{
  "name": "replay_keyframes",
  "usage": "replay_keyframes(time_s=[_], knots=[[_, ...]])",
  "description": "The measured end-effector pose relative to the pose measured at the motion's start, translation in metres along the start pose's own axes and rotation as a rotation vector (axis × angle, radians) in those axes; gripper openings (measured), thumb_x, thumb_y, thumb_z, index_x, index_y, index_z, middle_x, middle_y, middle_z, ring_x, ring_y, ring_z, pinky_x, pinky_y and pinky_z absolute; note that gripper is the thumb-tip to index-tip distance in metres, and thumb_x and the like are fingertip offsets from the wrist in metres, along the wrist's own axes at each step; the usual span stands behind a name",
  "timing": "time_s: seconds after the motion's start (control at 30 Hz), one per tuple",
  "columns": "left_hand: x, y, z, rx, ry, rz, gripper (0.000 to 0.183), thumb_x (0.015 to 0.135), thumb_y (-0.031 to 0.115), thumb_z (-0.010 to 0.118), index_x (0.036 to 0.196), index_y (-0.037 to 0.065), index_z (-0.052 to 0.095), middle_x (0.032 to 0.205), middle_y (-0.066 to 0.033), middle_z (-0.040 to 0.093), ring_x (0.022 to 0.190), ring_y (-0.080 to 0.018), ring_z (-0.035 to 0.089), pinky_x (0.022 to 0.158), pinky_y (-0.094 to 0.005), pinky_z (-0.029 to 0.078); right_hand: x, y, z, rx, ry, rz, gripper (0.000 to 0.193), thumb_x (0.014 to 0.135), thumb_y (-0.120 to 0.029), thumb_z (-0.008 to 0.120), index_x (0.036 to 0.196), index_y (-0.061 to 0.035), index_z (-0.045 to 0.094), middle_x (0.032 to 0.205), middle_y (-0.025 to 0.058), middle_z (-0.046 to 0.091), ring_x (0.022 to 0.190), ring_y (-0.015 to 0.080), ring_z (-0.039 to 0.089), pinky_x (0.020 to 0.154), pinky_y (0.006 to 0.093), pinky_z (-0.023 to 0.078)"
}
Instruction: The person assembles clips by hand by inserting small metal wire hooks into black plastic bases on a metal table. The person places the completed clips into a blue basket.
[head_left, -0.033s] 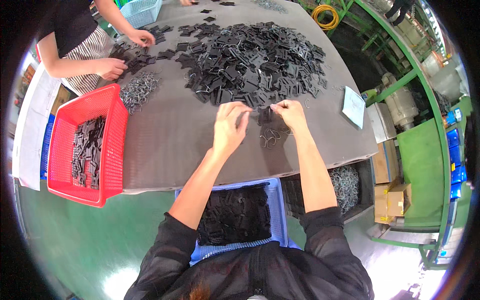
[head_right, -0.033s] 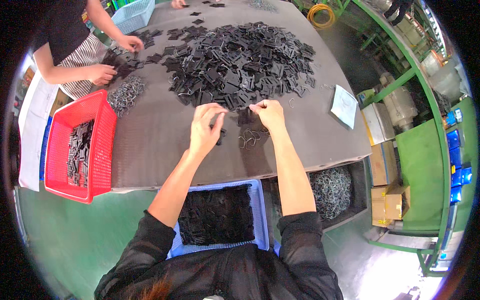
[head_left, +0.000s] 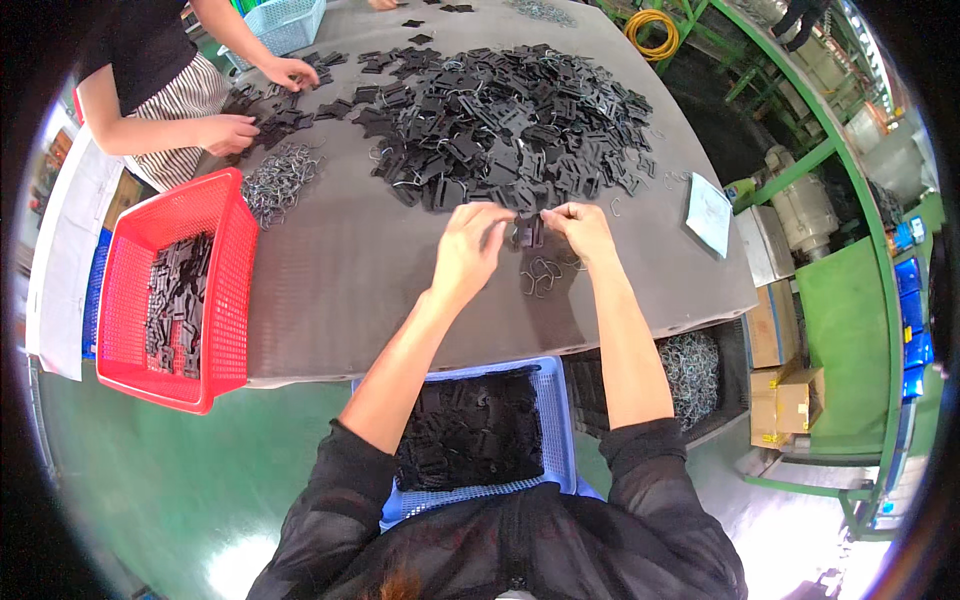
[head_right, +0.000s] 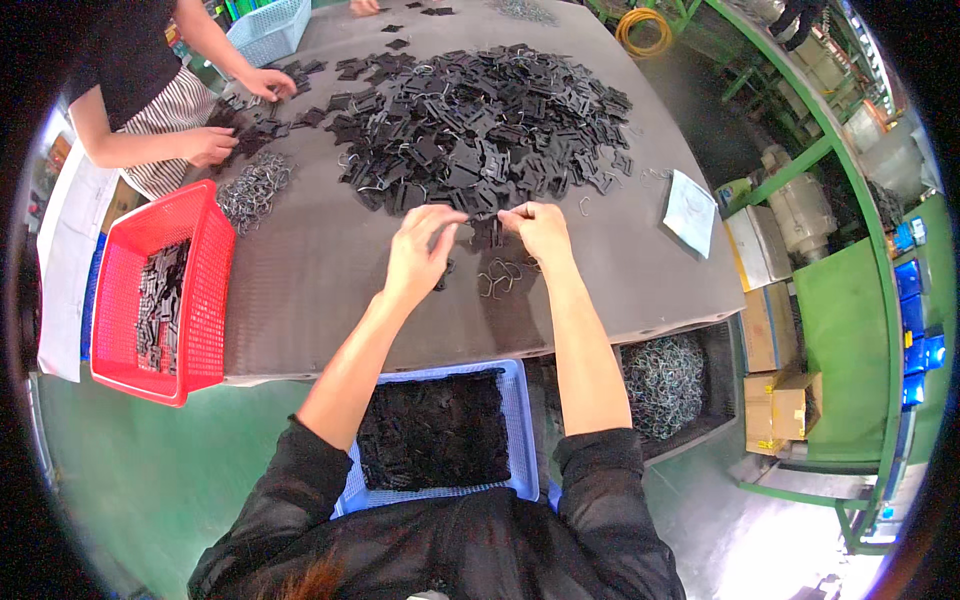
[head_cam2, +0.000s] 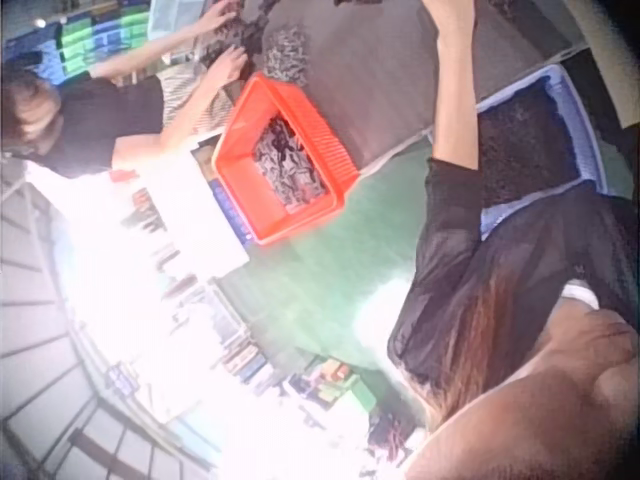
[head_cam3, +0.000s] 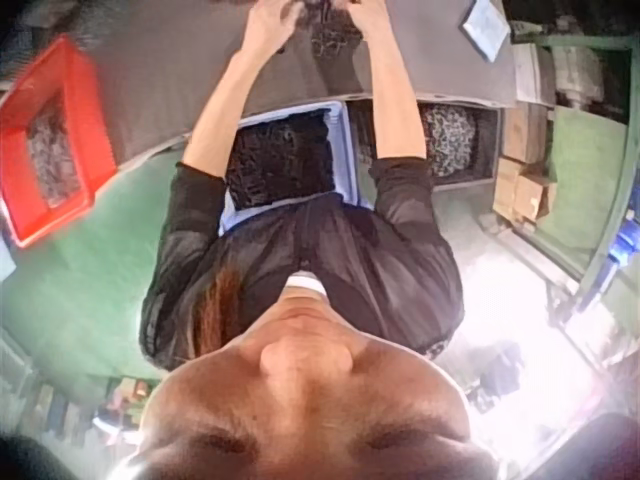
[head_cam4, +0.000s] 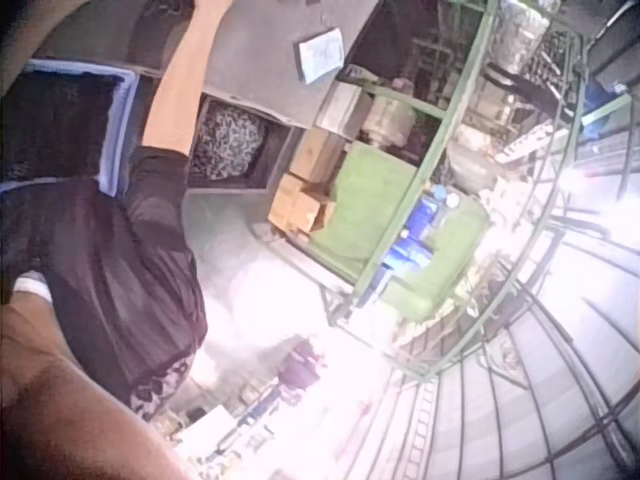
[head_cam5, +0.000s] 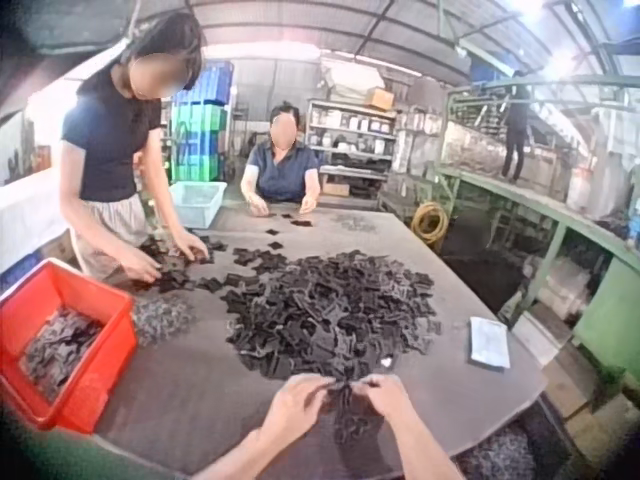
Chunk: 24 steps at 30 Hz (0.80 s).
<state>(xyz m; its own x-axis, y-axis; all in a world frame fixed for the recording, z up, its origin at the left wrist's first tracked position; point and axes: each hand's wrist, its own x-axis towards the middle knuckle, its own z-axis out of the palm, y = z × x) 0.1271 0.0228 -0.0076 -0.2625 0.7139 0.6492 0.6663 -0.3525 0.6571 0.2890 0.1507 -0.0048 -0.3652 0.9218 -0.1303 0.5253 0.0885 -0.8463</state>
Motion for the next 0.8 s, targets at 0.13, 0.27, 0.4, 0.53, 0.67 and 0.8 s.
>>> replay_keyframes(time_s=[0.13, 0.27, 0.4, 0.53, 0.67, 0.8], knots=[[0.028, -0.004, 0.019, -0.268, -0.332, -0.167, 0.032, 0.083, 0.004, 0.060, 0.114, 0.007, 0.064, 0.112, -0.0116, 0.063, 0.105, -0.0223, 0.059, 0.091, -0.0332, 0.046, -0.024, -0.003, -0.008, 0.288, -0.114, -0.016, 0.018, 0.081, -0.018, 0.071, 0.085, -0.0008, 0.067, 0.073, -0.0011, 0.062, 0.068, 0.0072, 0.052, 0.061, 0.0235, 0.042], [0.059, 0.007, 0.015, -0.717, -0.700, -0.448, 0.027, 0.090, 0.006, 0.054, 0.115, 0.001, 0.062, 0.118, -0.0075, 0.061, 0.106, -0.0157, 0.058, 0.092, -0.0294, 0.045, -0.025, 0.014, -0.033, 0.764, -0.176, 0.033, 0.014, 0.085, -0.020, 0.068, 0.091, -0.0073, 0.065, 0.078, -0.0043, 0.062, 0.069, 0.0053, 0.053, 0.064, 0.0214, 0.044], [0.071, 0.026, 0.024, -0.464, -0.668, -0.205, 0.028, 0.086, 0.005, 0.058, 0.114, 0.002, 0.061, 0.104, -0.0084, 0.067, 0.096, -0.0153, 0.062, 0.084, -0.0296, 0.050, -0.025, 0.015, -0.042, 1.080, -0.245, 0.006, 0.015, 0.090, -0.020, 0.062, 0.097, -0.0066, 0.062, 0.082, -0.0038, 0.062, 0.070, 0.0068, 0.056, 0.067, 0.0219, 0.046], [0.081, 0.045, 0.035, -0.242, -0.447, -0.011, 0.015, 0.082, 0.007, 0.061, 0.096, 0.002, 0.065, 0.085, -0.0107, 0.067, 0.075, -0.0196, 0.065, 0.069, -0.0298, 0.051, -0.016, 0.010, -0.037, 1.268, -0.334, -0.102, 0.025, 0.093, -0.027, 0.057, 0.104, -0.0044, 0.059, 0.088, -0.0003, 0.061, 0.080, 0.0099, 0.058, 0.071, 0.0272, 0.049], [0.114, 0.078, -0.001, -0.028, -0.279, 0.117, 0.011, 0.083, 0.010, 0.063, 0.088, 0.001, 0.066, 0.077, -0.0102, 0.066, 0.066, -0.0170, 0.062, 0.062, -0.0289, 0.049, -0.032, -0.053, -0.041, 1.269, -0.396, 0.013, 0.056, 0.093, -0.049, 0.049, 0.122, -0.0021, 0.051, 0.097, 0.0027, 0.059, 0.087, 0.0147, 0.058, 0.076, 0.0348, 0.053], [0.103, 0.049, -0.002, 0.282, -0.524, 0.120, 0.012, 0.079, 0.012, 0.062, 0.084, 0.002, 0.066, 0.078, -0.0120, 0.063, 0.069, -0.0264, 0.062, 0.065, -0.0342, 0.049, -0.036, -0.042, -0.022, 1.007, -0.388, -0.038, 0.049, 0.089, -0.029, 0.062, 0.124, 0.0025, 0.048, 0.100, 0.0059, 0.060, 0.080, 0.0170, 0.064, 0.072, 0.0337, 0.056]])
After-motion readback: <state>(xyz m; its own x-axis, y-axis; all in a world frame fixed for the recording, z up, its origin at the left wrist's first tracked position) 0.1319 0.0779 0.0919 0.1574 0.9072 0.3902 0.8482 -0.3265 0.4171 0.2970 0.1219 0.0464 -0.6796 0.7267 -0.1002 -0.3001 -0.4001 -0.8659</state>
